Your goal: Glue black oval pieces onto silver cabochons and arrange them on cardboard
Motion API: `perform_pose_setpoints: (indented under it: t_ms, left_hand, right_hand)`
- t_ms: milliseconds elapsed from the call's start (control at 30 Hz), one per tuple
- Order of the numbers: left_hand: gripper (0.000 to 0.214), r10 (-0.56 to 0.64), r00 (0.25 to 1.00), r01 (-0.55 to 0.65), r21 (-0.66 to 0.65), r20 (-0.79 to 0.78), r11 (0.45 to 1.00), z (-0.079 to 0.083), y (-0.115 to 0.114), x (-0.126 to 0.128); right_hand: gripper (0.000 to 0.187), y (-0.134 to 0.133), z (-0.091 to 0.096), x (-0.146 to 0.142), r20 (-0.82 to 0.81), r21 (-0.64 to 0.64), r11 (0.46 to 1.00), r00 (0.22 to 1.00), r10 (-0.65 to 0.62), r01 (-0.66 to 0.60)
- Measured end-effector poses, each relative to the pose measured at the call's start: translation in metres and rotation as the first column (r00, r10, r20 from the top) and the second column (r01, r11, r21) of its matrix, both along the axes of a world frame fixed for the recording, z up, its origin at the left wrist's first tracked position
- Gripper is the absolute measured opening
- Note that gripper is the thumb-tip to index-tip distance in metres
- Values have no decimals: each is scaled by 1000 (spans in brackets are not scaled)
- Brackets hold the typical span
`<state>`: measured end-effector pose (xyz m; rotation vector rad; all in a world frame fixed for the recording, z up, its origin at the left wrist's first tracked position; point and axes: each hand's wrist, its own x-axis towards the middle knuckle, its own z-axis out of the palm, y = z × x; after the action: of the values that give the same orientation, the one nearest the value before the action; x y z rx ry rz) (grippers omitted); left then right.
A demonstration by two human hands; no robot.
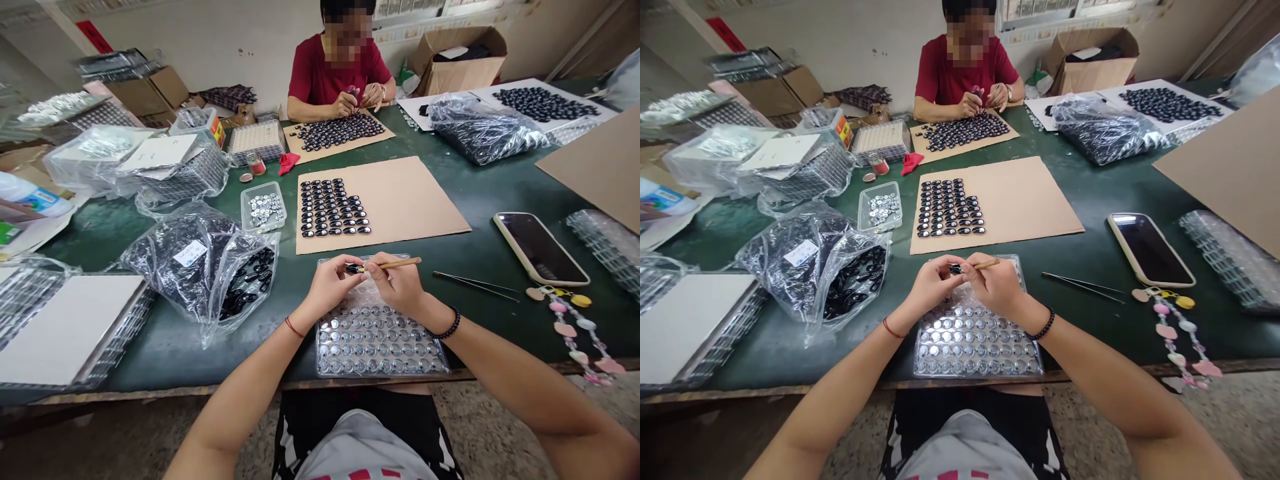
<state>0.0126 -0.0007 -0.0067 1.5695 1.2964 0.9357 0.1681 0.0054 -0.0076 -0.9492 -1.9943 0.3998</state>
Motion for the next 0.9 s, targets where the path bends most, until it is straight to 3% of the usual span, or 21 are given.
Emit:
perform_pose_setpoints:
  t_ms: [467, 567, 633, 700, 767, 833, 900]
  left_hand:
    - [32, 1, 999, 5, -128, 47, 992, 8, 0, -3]
    - [27, 19, 999, -17, -100, 26, 995, 7, 0, -3]
    - [25, 30, 999, -27, -103, 31, 994, 7, 0, -2]
    - [26, 43, 997, -34, -124, 67, 992, 9, -2, 0]
    - [27, 42, 993, -26, -147, 106, 989, 11, -4, 1]
    - [28, 25, 991, -3, -158, 133, 987, 13, -7, 1]
    - [30, 8, 986, 21, -172, 165, 985, 14, -9, 0]
  right_hand:
    - [20, 4, -2, 1, 59, -6, 995, 993, 99, -98]
    - [22, 3, -1, 1, 12, -76, 992, 994, 105, -104]
    - [25, 4, 1, 1, -94, -196, 974, 991, 94, -111]
    - [27, 7, 3, 1, -292, -392, 902, 954, 64, -180]
    - [31, 12, 5, 1, -515, -566, 754, 857, -7, -334]
    - [35, 17, 7, 2, -667, -628, 597, 740, -84, -499]
    - [35, 19, 8, 1, -716, -644, 505, 685, -136, -574]
